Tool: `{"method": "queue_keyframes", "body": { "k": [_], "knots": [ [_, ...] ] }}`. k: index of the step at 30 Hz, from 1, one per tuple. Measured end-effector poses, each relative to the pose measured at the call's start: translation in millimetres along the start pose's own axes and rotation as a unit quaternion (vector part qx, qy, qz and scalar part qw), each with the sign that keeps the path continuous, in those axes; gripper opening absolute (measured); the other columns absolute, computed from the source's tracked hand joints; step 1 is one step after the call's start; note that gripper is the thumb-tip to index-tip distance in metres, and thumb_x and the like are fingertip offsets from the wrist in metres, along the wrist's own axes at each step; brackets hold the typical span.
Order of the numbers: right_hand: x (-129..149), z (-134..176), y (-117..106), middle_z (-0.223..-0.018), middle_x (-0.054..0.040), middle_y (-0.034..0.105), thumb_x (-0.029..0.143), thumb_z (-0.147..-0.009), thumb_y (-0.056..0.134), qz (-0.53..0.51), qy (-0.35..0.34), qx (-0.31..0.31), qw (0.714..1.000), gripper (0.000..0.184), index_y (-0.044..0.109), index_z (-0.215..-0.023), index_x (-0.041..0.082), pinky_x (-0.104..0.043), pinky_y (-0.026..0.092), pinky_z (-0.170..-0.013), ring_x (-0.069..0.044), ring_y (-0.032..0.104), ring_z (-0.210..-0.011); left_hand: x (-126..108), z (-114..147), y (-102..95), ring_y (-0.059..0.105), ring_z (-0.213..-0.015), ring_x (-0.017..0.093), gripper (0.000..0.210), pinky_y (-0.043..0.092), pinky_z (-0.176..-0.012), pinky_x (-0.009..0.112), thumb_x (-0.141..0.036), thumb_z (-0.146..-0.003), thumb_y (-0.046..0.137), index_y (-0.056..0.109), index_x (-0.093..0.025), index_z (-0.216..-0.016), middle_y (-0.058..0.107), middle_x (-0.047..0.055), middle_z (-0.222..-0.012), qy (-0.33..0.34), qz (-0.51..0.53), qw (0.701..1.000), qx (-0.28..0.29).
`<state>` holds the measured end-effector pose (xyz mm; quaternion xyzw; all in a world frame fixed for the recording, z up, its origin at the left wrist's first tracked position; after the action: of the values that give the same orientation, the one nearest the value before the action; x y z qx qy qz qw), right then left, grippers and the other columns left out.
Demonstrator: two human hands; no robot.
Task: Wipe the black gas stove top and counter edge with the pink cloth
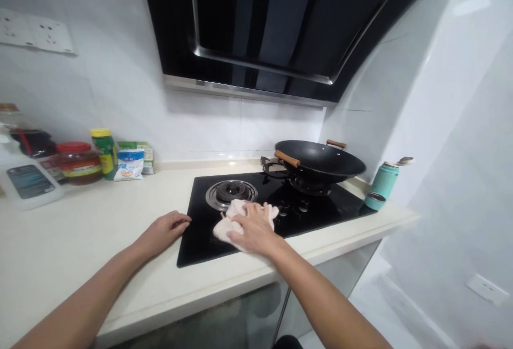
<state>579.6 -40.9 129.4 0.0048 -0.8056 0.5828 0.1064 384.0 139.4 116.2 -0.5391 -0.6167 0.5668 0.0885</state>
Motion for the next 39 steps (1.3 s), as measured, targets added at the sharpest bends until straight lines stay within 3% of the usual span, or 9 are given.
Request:
{"method": "queue_keyframes", "body": {
  "k": [2, 5, 12, 19, 23, 28, 30, 33, 39],
  "knots": [
    [-20.0, -4.0, -0.9, -0.142, -0.0108, 0.049, 0.063, -0.092, 0.053, 0.029, 0.048, 0.019, 0.998, 0.048, 0.064, -0.132, 0.037, -0.068, 0.014, -0.109, -0.037, 0.039, -0.133, 2.4, -0.6, -0.2, 0.069, -0.093, 0.026, 0.041, 0.053, -0.086, 0.038, -0.049, -0.085, 0.050, 0.076, -0.021, -0.100, 0.074, 0.009, -0.101, -0.006, 0.008, 1.000, 0.001],
    [-31.0, 0.1, 0.2, -0.139, -0.0111, 0.054, 0.058, -0.095, 0.049, 0.038, 0.052, 0.031, 0.997, 0.049, 0.059, -0.137, 0.035, -0.060, 0.026, -0.106, -0.034, 0.046, -0.126, 5.0, -1.0, -0.4, 0.069, -0.095, 0.026, 0.041, 0.053, -0.087, 0.038, -0.051, -0.084, 0.051, 0.076, -0.022, -0.101, 0.075, 0.009, -0.103, -0.010, 0.017, 1.000, 0.001],
    [-64.4, 62.7, -15.4, -0.108, -0.0085, 0.068, 0.033, -0.095, 0.049, 0.019, 0.000, -0.106, 0.994, 0.024, 0.064, -0.109, 0.021, -0.039, 0.038, -0.095, -0.025, 0.058, -0.100, 2.9, 0.6, -0.5, 0.069, -0.093, 0.026, 0.041, 0.054, -0.086, 0.038, -0.051, -0.083, 0.052, 0.076, -0.022, -0.100, 0.074, 0.009, -0.101, -0.012, 0.024, 1.000, 0.000],
    [-160.0, 101.6, -40.6, -0.085, -0.0068, 0.068, 0.040, -0.096, 0.040, 0.019, 0.213, -0.103, 0.971, 0.027, 0.057, -0.108, 0.023, -0.033, 0.041, -0.073, -0.024, 0.062, -0.078, -0.4, 0.9, 2.9, 0.067, -0.091, 0.025, 0.041, 0.051, -0.086, 0.037, -0.048, -0.084, 0.049, 0.074, -0.021, -0.103, 0.072, 0.008, -0.100, -0.016, 0.007, 1.000, 0.008],
    [-211.8, 96.4, -67.0, -0.088, -0.0075, 0.070, 0.044, -0.094, 0.038, -0.076, 0.317, -0.173, 0.930, 0.032, 0.058, -0.106, 0.023, -0.033, 0.046, -0.074, -0.024, 0.065, -0.081, -1.3, -1.0, 5.3, 0.066, -0.091, 0.025, 0.042, 0.050, -0.085, 0.037, -0.047, -0.085, 0.048, 0.074, -0.020, -0.103, 0.070, 0.009, -0.098, -0.014, 0.000, 1.000, 0.014],
    [-204.7, 45.8, -85.7, -0.114, -0.0100, 0.069, 0.044, -0.093, 0.044, -0.115, 0.236, -0.263, 0.928, 0.051, 0.051, -0.139, 0.023, -0.035, 0.049, -0.086, -0.025, 0.066, -0.097, -0.2, -2.2, 7.4, 0.065, -0.088, 0.024, 0.041, 0.050, -0.083, 0.036, -0.045, -0.085, 0.048, 0.073, -0.020, -0.106, 0.069, 0.008, -0.098, -0.011, -0.008, 1.000, 0.017],
    [-192.1, 20.3, -80.1, -0.126, -0.0111, 0.065, 0.036, -0.094, 0.041, -0.060, 0.229, -0.251, 0.938, 0.051, 0.051, -0.143, 0.025, -0.035, 0.048, -0.089, -0.024, 0.065, -0.102, -0.1, -1.1, 6.9, 0.065, -0.088, 0.024, 0.041, 0.050, -0.083, 0.036, -0.045, -0.086, 0.048, 0.073, -0.020, -0.108, 0.069, 0.008, -0.098, -0.011, -0.008, 1.000, 0.018],
    [-187.8, -13.6, -60.8, -0.136, -0.0091, 0.060, 0.029, -0.097, 0.034, 0.031, 0.278, -0.146, 0.949, 0.051, 0.051, -0.146, 0.030, -0.032, 0.046, -0.088, -0.023, 0.065, -0.107, -1.0, 0.7, 6.4, 0.065, -0.089, 0.023, 0.041, 0.050, -0.083, 0.035, -0.045, -0.087, 0.048, 0.072, -0.020, -0.109, 0.068, 0.007, -0.097, -0.011, -0.013, 1.000, 0.022],
    [-194.0, -49.1, -48.8, -0.129, -0.0068, 0.070, 0.036, -0.102, 0.035, 0.076, 0.273, 0.007, 0.959, 0.043, 0.067, -0.131, 0.027, -0.030, 0.045, -0.090, -0.023, 0.065, -0.115, -1.1, -0.6, 8.0, 0.064, -0.087, 0.023, 0.040, 0.050, -0.082, 0.035, -0.042, -0.086, 0.048, 0.072, -0.021, -0.109, 0.066, 0.006, -0.094, -0.012, -0.032, 0.999, 0.021]
  ]
}}
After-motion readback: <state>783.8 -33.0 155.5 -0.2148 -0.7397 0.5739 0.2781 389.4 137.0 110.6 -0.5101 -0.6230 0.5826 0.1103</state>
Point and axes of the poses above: each hand's wrist, its own z-axis away from the middle knuckle, its own y-axis out of the palm, x = y × z, the point moved 7 cm from there along -z, towards the middle knuckle
